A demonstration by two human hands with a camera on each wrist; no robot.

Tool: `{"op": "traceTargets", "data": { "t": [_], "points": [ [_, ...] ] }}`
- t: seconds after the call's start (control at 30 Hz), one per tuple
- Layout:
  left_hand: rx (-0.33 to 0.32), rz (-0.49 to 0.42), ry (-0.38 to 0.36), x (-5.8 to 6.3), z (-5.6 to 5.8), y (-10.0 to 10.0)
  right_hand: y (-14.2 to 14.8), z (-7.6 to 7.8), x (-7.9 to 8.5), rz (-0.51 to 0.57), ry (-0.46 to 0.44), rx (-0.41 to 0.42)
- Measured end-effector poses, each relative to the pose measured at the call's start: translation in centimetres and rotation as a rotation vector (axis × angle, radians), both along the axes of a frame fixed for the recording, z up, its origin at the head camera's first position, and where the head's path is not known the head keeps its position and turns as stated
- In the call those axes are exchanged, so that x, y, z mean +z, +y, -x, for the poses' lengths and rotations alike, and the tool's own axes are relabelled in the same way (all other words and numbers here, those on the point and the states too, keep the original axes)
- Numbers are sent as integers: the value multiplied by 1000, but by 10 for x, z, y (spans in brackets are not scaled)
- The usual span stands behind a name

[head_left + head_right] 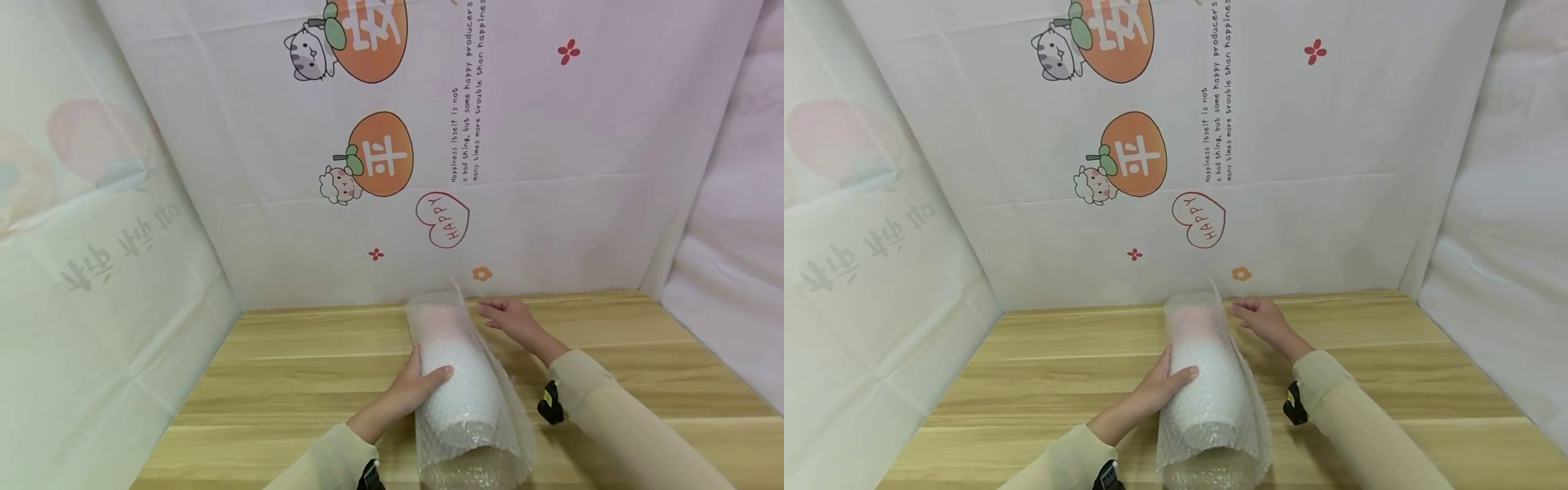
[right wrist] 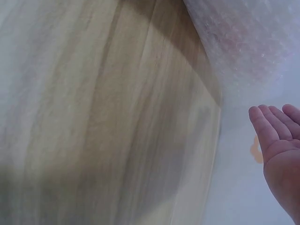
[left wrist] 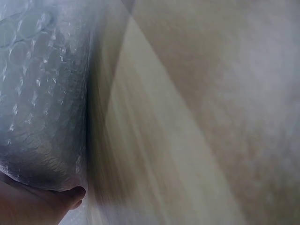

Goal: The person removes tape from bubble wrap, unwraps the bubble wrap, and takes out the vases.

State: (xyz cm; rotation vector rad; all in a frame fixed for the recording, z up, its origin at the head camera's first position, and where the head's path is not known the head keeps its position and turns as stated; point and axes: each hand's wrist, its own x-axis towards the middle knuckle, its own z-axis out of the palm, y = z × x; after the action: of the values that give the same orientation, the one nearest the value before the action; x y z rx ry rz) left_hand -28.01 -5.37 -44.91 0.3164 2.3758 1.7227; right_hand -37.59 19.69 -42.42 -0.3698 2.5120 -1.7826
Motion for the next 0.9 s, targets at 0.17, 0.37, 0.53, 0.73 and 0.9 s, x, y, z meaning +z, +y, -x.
{"op": "traceTargets", "data": {
  "t": [0.17, 0.37, 0.53, 0.73, 0.9],
  "points": [
    [2, 15, -5, -1, 0, 1, -4, 5, 0, -36, -10, -5],
    [2, 25, -2, -1, 0, 0, -9, 10, 0, -112, -16, -18],
    [9, 30, -2, 0, -1, 0, -14, 12, 0, -153, 3, -18],
    [13, 32, -1, 1, -2, 0, -20, 14, 1, -236, 31, -30],
    [5, 32, 1, 0, -2, 1, -24, 18, 2, -270, 42, -44]
  ]
}}
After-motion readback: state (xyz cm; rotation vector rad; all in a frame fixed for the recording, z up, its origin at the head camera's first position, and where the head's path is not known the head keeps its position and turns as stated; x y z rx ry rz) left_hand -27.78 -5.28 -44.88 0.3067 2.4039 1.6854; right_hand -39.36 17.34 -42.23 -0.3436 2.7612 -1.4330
